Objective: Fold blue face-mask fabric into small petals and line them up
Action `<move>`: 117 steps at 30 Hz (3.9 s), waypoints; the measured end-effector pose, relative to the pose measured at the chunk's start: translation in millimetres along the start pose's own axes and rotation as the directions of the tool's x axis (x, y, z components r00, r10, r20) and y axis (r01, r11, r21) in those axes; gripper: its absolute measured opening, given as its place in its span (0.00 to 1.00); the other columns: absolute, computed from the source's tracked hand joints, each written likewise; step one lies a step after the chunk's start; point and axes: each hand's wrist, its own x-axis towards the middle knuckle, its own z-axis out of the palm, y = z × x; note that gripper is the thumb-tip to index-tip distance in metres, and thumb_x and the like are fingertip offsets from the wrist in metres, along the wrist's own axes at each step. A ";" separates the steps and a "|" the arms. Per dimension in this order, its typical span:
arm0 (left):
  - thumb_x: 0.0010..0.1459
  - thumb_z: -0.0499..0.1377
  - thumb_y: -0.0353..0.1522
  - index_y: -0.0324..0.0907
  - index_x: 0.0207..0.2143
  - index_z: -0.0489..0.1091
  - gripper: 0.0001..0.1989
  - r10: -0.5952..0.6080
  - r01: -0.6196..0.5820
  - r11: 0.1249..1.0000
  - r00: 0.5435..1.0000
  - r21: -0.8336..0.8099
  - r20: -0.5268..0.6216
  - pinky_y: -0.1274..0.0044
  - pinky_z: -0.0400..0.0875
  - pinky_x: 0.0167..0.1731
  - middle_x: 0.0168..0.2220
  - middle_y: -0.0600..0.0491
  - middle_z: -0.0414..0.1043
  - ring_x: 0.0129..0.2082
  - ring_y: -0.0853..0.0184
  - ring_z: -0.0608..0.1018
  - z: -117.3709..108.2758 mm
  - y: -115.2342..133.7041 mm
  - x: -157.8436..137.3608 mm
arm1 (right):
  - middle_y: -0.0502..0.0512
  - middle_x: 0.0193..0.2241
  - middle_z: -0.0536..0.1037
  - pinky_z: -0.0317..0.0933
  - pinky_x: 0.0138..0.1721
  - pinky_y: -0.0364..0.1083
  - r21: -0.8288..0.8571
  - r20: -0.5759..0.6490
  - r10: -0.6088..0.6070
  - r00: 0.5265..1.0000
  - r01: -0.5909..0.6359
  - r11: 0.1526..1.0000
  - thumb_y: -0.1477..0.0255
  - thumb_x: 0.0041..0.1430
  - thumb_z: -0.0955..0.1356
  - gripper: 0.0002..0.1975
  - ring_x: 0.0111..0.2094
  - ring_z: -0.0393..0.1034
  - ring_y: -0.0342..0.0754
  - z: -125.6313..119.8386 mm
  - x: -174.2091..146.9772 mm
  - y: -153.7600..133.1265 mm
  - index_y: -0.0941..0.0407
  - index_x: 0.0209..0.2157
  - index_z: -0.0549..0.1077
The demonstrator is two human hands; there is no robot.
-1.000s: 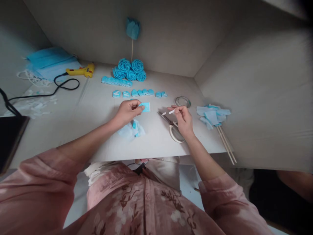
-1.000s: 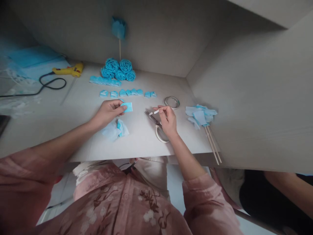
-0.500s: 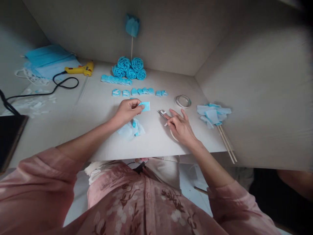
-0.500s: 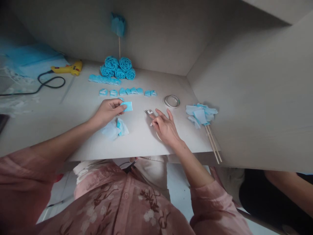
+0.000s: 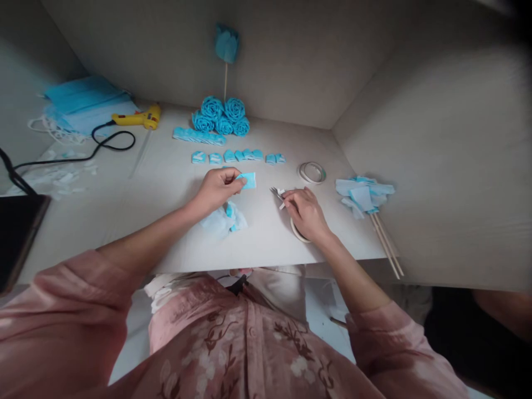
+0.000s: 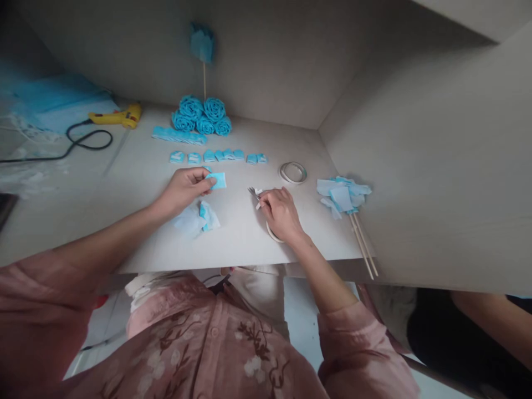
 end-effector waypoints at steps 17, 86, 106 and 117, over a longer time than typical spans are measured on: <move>0.50 0.58 0.41 0.41 0.19 0.60 0.15 0.003 -0.004 1.000 0.999 0.013 0.040 0.80 0.54 0.22 0.18 0.59 0.57 0.20 0.74 0.61 0.2 9.8 -4.4 | 0.50 0.28 0.78 0.62 0.43 0.52 -0.145 -0.447 -0.352 0.822 0.322 0.936 0.69 0.66 0.63 0.07 0.33 0.70 0.49 -17.7 50.6 -66.9 0.50 0.34 0.72; 0.50 0.60 0.40 0.40 0.22 0.66 0.13 -0.064 0.085 0.984 0.989 -0.157 0.133 0.80 0.56 0.22 0.19 0.59 0.61 0.20 0.74 0.64 -2.8 11.8 -3.0 | 0.58 0.54 0.72 0.50 0.62 0.62 0.172 -0.266 -0.358 0.895 0.410 0.896 0.53 0.61 0.64 0.31 0.56 0.65 0.58 5.3 66.7 -57.3 0.48 0.63 0.59; 0.51 0.63 0.41 0.40 0.30 0.69 0.13 0.024 0.007 0.987 0.981 -0.158 0.195 0.79 0.61 0.29 0.27 0.56 0.67 0.28 0.71 0.68 -1.7 18.5 -5.9 | 0.51 0.33 0.71 0.64 0.44 0.48 0.651 -0.104 -0.027 0.994 0.089 0.754 0.63 0.64 0.64 0.23 0.36 0.67 0.46 14.5 68.3 -66.3 0.53 0.59 0.64; 0.48 0.63 0.38 0.40 0.25 0.67 0.11 -0.047 0.044 0.973 0.999 -0.228 -0.006 0.79 0.59 0.26 0.22 0.58 0.63 0.22 0.74 0.64 -4.5 13.1 1.3 | 0.54 0.37 0.76 0.64 0.45 0.48 0.679 0.015 -0.042 0.999 0.021 0.734 0.62 0.64 0.64 0.26 0.39 0.70 0.46 8.7 72.0 -54.8 0.54 0.61 0.61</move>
